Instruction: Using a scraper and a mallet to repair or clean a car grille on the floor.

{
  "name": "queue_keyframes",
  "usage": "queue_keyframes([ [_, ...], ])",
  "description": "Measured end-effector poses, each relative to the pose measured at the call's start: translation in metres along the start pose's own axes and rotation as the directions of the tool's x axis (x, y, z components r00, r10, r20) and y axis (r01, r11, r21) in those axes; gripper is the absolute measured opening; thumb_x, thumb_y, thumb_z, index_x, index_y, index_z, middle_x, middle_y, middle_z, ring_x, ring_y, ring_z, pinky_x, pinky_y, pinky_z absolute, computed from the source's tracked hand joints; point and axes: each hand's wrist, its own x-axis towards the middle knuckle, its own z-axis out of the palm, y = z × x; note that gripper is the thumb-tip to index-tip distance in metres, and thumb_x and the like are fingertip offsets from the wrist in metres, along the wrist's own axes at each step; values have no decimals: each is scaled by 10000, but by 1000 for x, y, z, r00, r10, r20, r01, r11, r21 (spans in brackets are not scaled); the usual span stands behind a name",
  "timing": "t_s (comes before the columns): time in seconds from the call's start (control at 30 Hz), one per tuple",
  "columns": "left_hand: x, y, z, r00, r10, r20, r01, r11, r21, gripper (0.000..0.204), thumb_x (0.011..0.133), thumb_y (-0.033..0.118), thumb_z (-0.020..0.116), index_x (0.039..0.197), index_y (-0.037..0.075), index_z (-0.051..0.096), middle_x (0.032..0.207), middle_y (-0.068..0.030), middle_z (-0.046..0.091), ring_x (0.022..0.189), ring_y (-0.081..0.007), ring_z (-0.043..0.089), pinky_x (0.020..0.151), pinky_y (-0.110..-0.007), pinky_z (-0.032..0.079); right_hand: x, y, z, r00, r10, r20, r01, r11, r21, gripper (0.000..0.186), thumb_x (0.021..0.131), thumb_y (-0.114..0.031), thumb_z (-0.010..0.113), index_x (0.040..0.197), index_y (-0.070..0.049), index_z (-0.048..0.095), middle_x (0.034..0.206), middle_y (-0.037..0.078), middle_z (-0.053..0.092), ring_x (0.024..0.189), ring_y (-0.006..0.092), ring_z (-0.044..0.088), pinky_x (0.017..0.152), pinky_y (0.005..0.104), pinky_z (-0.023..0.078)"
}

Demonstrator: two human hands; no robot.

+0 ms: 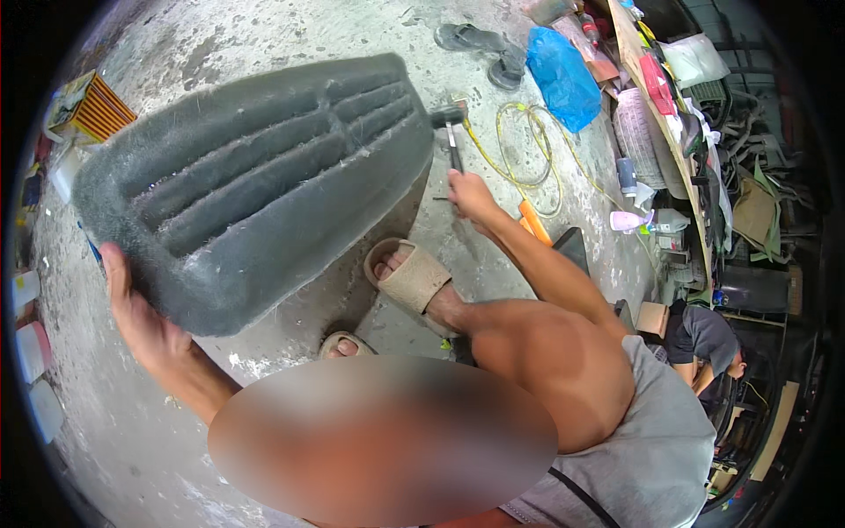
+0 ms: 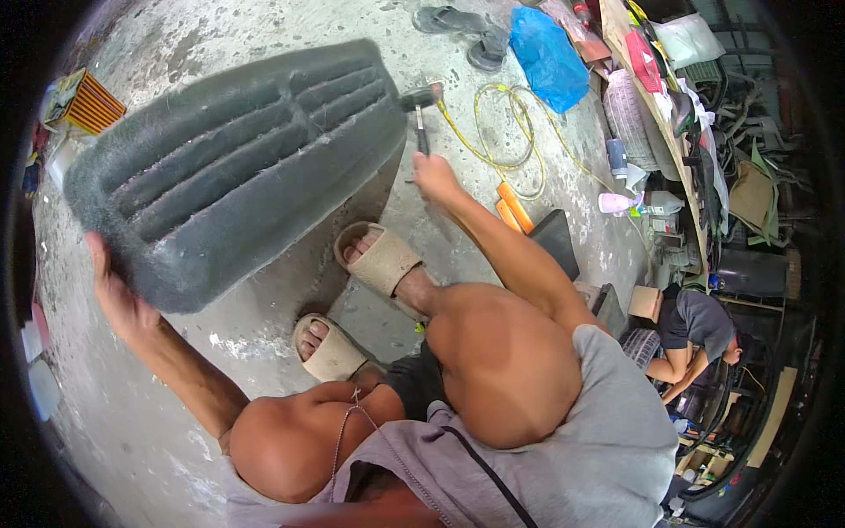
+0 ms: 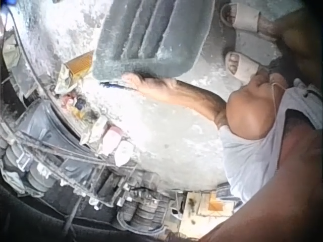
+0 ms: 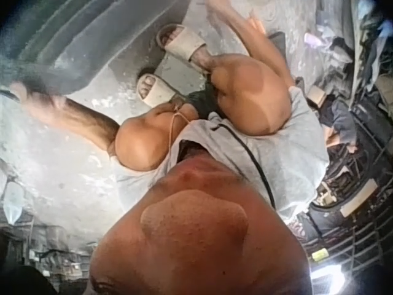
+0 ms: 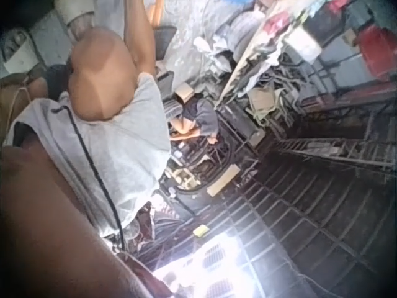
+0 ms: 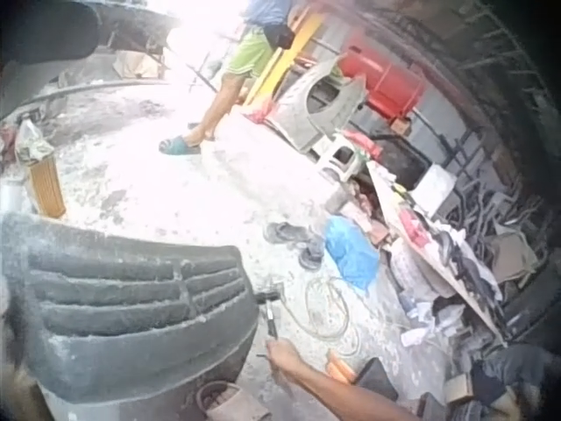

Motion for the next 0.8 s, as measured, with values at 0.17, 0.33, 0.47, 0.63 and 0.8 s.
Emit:
queue_keyframes([
  [0.17,-18,8,24,985,112,134,-137,971,197,510,1029,225,645,1428,-56,495,1373,-194,600,1186,-284,630,1044,-440,502,-33,31,-73,983,104,-153,20,762,648,411,1056,-446,531,951,-51,571,595,-40,417,418,92,365,399,277,300],
  [0.33,-11,34,-26,766,216,606,-592,606,531,568,928,220,785,1344,-91,555,1285,-207,629,1135,-298,626,1005,-413,483,-12,62,-95,939,235,-249,-167,949,267,756,1045,-630,408,1417,22,505,1288,258,625,1149,332,650,873,450,553],
  [0.47,-15,61,7,533,-269,802,-560,599,572,304,980,184,661,1280,167,704,1222,-260,692,1157,-368,658,1016,-485,504,-48,22,-85,981,102,167,-173,57,983,944,986,-772,291,1513,3,403,1493,271,493,1392,431,450,1159,599,320],
  [0.63,-28,85,-48,808,-315,497,-512,42,858,361,923,15,660,1264,107,733,1229,-218,711,1201,-289,673,1067,-397,502,-69,26,-78,974,64,218,-209,-130,969,747,1009,-659,435,1331,7,539,1306,251,617,1208,409,597,1113,548,413],
  [0.8,-70,68,-126,593,-526,609,-805,-366,467,366,969,42,532,1301,46,686,1299,-142,701,1277,-323,633,1141,-495,437,-88,60,-24,933,-96,347,-358,-145,923,373,947,41,623,1312,33,545,1269,179,644,1184,335,634,1106,517,471],
])
